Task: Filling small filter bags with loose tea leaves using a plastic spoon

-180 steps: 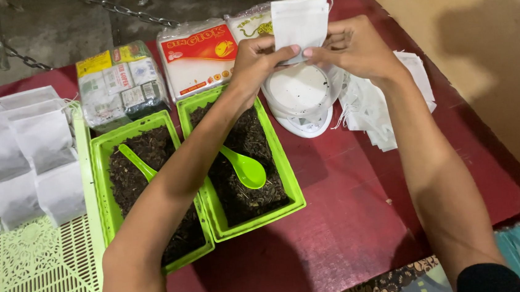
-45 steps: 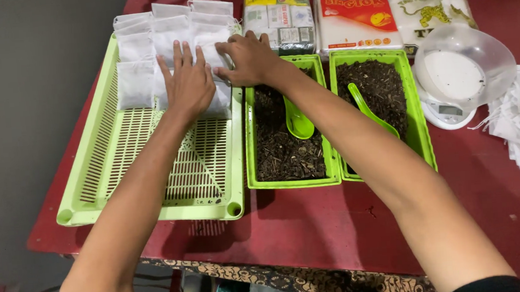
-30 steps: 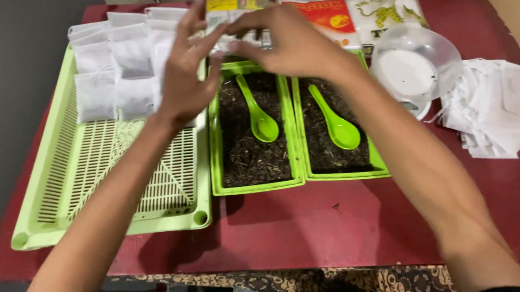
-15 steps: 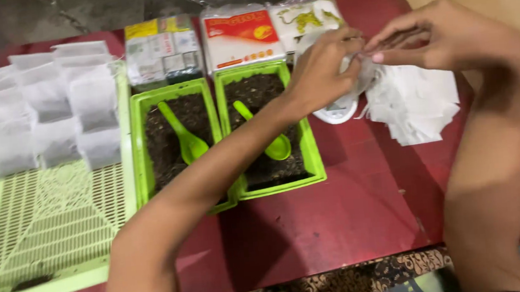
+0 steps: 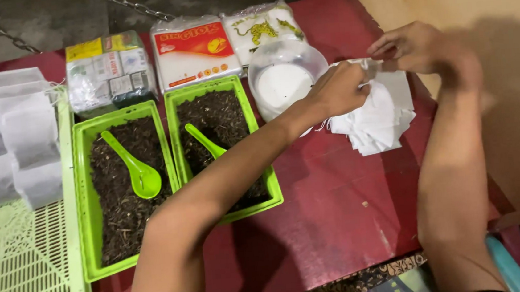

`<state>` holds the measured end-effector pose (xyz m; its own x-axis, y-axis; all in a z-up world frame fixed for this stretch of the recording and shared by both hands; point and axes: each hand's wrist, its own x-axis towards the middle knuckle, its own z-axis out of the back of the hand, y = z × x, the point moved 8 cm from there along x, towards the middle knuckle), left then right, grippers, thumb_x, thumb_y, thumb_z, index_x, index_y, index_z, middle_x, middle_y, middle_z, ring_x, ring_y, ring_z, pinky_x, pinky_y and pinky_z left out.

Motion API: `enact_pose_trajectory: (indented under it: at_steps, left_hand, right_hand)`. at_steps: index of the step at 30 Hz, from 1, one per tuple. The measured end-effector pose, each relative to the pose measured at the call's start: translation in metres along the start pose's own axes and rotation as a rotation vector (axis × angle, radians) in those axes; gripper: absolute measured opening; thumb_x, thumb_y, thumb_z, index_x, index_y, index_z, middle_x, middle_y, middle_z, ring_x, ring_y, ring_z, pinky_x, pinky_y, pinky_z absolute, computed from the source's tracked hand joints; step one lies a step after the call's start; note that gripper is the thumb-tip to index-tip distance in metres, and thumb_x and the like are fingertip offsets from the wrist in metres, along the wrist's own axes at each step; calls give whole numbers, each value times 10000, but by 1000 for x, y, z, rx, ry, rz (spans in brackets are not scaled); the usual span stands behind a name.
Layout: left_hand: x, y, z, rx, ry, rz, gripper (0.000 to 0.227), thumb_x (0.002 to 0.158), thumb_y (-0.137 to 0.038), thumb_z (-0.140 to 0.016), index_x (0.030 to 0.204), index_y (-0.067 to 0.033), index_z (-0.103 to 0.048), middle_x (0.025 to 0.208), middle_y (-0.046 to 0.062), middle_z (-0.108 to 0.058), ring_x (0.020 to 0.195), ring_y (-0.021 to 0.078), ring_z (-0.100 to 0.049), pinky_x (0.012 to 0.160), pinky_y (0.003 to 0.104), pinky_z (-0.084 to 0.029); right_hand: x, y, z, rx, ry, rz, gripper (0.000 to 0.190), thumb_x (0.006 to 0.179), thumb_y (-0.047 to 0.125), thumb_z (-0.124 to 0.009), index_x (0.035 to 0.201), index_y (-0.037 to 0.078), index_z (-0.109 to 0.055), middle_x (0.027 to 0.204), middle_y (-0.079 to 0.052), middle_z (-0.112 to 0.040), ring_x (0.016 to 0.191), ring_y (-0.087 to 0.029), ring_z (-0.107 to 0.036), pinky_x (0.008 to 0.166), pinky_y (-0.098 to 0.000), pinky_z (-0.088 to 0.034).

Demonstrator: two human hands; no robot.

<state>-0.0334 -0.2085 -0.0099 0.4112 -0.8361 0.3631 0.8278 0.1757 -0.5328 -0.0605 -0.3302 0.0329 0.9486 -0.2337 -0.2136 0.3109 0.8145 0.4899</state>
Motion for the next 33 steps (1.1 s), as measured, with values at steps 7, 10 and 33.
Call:
enact_pose_trajectory:
  at_steps: [7, 10, 33]
  left_hand:
    - [4, 14, -11, 55, 36, 91, 256, 802, -146, -565, 612, -34, -436, 761, 241, -645, 740, 474, -643, 587, 543, -436]
    - [1, 12, -13, 40, 5, 45, 224, 759, -112, -553, 617, -36, -397, 683, 202, -617, 683, 449, -622, 549, 537, -397]
    - [-91, 59, 136, -938, -449, 380, 387, 773, -239, -812, 1080, -5, -774, 1134, 201, -806, 975, 273, -803, 809, 328, -685]
  right_hand:
    - [3, -6, 1, -88, -16, -147, 322, 842, 205, -842, 1153, 137, -793, 1104, -67, -780, 1014, -179, -666, 872, -351, -489]
    - [5, -1, 3, -118, -78, 87, 164, 834, 142, -868, 993, 110, -838, 950, -73, -811, 895, -134, -720, 806, -300, -527]
    - [-40, 124, 2, 118, -278, 520, 586, 985, 181, -780, 1516, 53, -565, 1117, -126, -646, 954, -184, -588, 790, -308, -478]
